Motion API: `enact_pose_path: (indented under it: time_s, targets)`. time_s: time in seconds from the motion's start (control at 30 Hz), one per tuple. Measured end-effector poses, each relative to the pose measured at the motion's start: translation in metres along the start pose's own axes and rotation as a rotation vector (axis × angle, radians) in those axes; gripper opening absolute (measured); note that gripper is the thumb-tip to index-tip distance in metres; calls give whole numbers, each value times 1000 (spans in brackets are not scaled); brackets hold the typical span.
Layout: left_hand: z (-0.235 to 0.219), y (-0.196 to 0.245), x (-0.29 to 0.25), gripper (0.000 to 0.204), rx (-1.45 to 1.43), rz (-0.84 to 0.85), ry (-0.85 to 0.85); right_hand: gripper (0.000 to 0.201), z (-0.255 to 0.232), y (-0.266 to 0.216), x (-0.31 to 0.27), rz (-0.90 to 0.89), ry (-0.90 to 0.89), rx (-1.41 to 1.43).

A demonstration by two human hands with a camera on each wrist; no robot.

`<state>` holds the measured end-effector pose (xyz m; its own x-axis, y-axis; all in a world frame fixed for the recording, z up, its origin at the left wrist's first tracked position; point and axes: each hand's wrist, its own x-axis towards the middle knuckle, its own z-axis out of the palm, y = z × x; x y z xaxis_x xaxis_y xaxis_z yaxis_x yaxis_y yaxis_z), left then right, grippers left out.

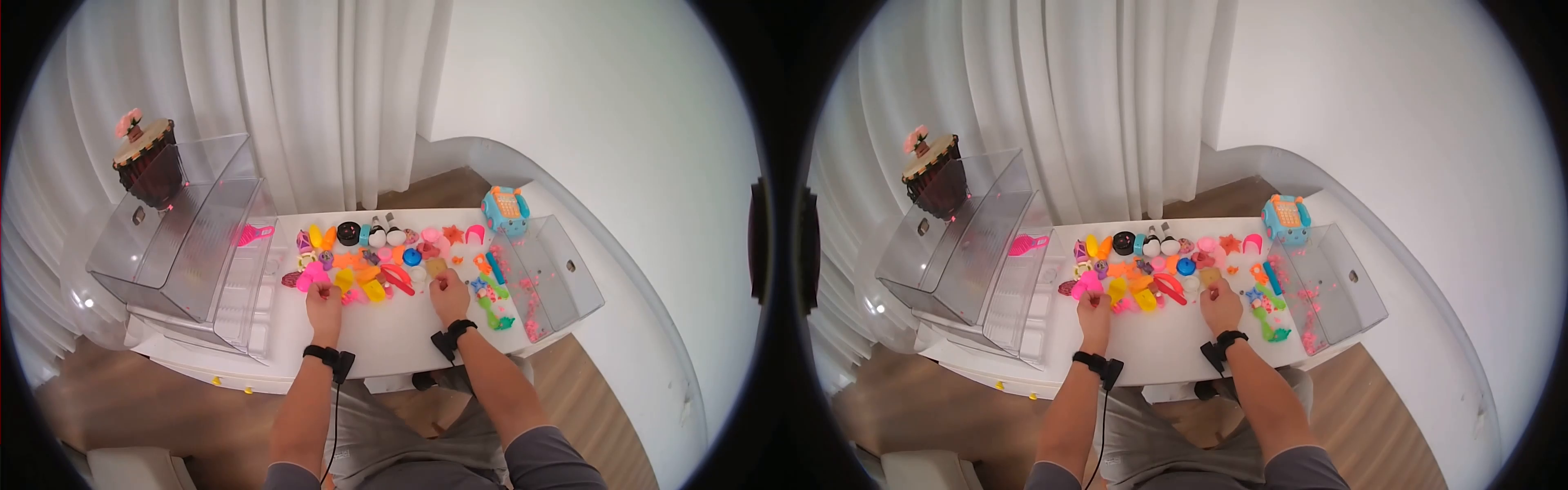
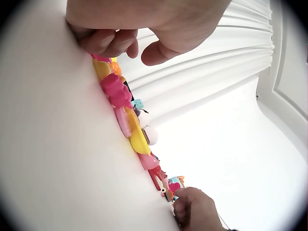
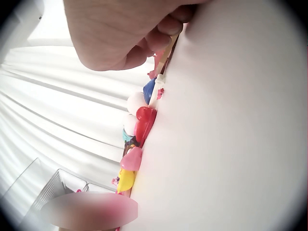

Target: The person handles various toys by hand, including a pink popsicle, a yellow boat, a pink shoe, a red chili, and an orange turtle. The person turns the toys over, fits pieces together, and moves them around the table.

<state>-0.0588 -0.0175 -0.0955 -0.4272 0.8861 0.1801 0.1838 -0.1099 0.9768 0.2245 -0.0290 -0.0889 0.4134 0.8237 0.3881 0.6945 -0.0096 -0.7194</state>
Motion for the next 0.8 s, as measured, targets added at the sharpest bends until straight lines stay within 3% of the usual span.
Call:
enact_pose_path:
  time_s: [0.17, 0.23, 0.33, 0.43, 0.67, 0.73, 0.77, 0.8]
  targets:
    - [7, 4, -2, 32, 137, 8, 16, 18, -4, -7, 3, 50, -70, -40]
    - [5, 11, -6, 41, 408, 119, -84, 18, -2, -4, 3, 45, -46, -25]
    - [1, 37, -12, 47, 536, 82, -233, 15, -1, -3, 2, 46, -19, -3]
    - [1, 33, -12, 43, 649, 108, -292, 13, -3, -7, 3, 38, -26, 1]
    - [-1, 32, -16, 35, 608, 138, -244, 13, -7, -5, 4, 29, -48, 98]
    - [-2, 25, -13, 33, 554, 328, -226, 13, -6, -3, 5, 27, -52, 116]
    - [-1, 35, -14, 33, 557, 321, -233, 14, -6, 0, 4, 24, -54, 132]
    - [2, 57, -14, 33, 382, 205, -312, 14, -5, 2, 3, 28, -58, 128]
